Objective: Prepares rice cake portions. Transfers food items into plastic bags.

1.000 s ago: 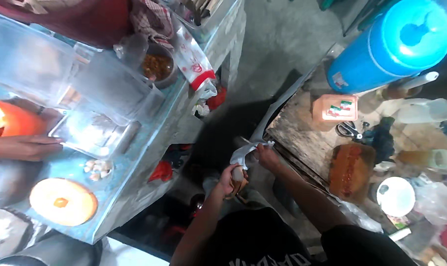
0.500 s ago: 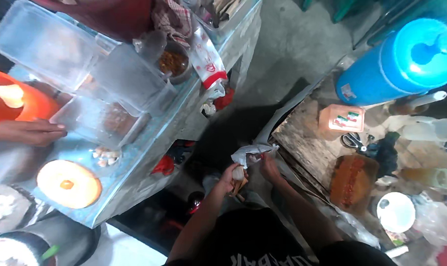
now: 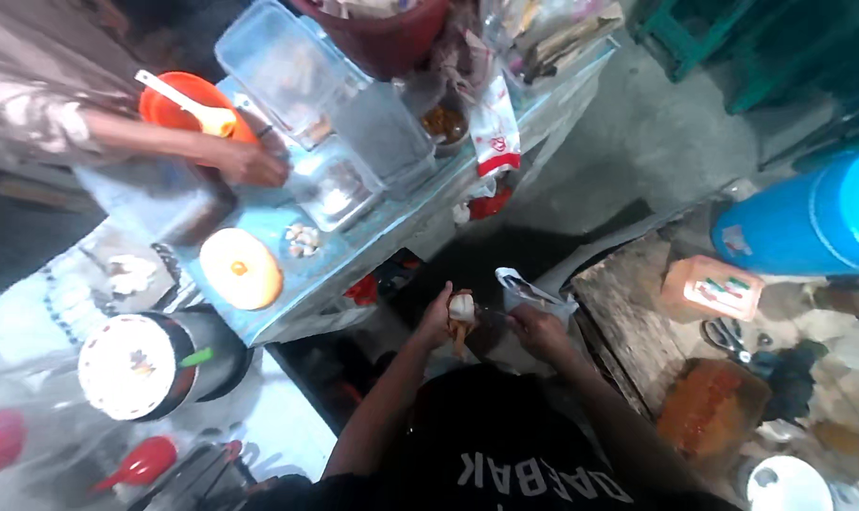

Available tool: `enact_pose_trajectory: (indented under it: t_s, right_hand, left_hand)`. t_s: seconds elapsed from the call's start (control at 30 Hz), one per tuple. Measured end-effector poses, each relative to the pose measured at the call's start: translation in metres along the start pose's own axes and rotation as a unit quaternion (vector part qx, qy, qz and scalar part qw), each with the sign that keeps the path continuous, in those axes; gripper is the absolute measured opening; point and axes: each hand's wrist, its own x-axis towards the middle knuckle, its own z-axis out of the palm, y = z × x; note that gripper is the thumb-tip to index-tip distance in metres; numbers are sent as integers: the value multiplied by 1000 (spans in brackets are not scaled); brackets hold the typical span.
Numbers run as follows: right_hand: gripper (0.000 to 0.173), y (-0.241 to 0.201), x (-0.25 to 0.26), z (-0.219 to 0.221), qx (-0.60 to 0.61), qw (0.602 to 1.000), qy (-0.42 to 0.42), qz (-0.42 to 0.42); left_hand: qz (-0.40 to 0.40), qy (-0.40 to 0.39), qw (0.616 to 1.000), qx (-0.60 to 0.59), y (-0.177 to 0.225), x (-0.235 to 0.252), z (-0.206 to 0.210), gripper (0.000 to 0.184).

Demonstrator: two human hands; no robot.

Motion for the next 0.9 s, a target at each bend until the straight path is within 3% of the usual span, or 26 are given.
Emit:
enact_pose_trajectory:
  t_s: [0.13,0.33,0.7,0.9]
  right_hand:
    - [41,-46,43,-20,-83,991,-2,-109]
    - [48,-128,116,-31,-158,961,-58,-220]
    - [52,-256,234,9,-227,905,-164,-320]
    - [48,-301,285,37,-239,879,-147,-385]
  left_hand:
    - [52,-26,998,-27,34,-40,-35,73]
    - [128,45,989,-63,77,-90,-80,71]
    - [205,112,965,-121,139,-131,-176,75]
    - [218,164,947,-170,172,-139,-219,74]
